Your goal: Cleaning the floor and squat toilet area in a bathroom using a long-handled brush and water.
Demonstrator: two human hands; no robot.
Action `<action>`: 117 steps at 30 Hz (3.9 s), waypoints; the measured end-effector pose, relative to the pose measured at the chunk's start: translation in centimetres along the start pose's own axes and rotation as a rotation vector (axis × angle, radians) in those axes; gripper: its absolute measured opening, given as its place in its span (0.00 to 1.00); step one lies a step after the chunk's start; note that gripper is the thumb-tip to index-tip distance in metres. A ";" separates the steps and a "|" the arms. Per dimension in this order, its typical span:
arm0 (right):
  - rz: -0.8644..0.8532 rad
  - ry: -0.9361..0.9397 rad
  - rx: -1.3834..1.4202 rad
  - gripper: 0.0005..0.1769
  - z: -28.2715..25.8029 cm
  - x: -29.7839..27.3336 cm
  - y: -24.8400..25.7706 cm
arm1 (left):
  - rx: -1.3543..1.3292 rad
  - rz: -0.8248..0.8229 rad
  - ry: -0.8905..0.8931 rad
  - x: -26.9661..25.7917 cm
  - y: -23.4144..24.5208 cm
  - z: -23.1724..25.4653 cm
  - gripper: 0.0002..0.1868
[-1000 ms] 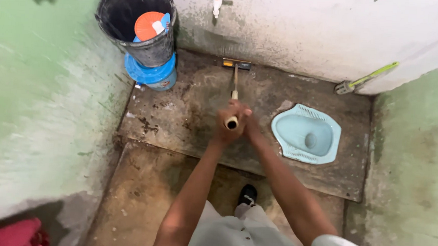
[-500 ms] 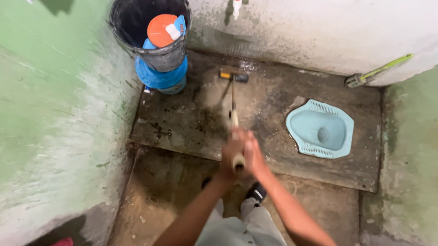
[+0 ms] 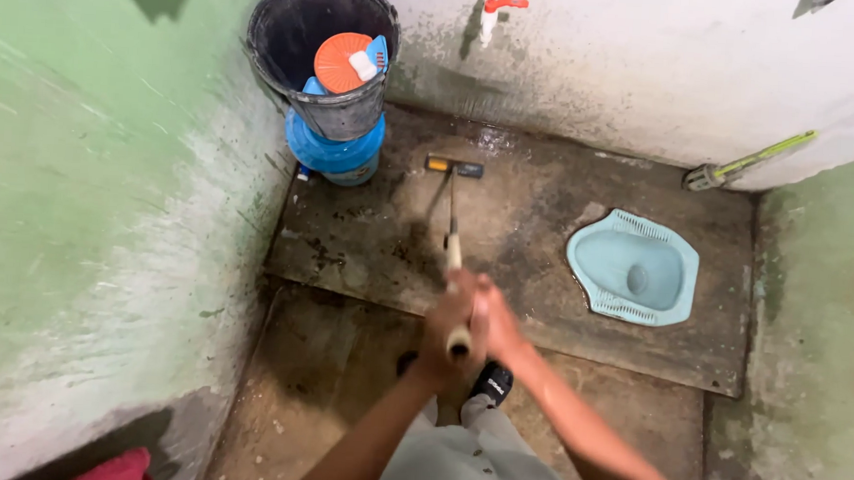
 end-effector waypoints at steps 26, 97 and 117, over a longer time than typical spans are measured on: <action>-0.084 -0.092 0.251 0.27 2.3 3.0 -7.0 | 0.050 0.037 0.080 -2.9 4.7 -3.5 0.11; 0.319 -0.123 -0.443 0.22 10.3 2.9 5.7 | -0.108 -0.027 -0.006 3.2 -7.1 -9.9 0.17; 0.349 -0.114 -0.284 0.17 7.9 1.2 11.7 | -0.149 -0.069 0.090 4.9 -13.3 -11.6 0.18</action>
Point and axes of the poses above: each hand's wrist, its own x-axis towards the middle knuckle, its own y-axis out of the back of the hand, z = x × y, the point moved 6 cm from there along x, towards the middle knuckle, and after that the axes turned 7 degrees about -z, right-handed, at the moved point
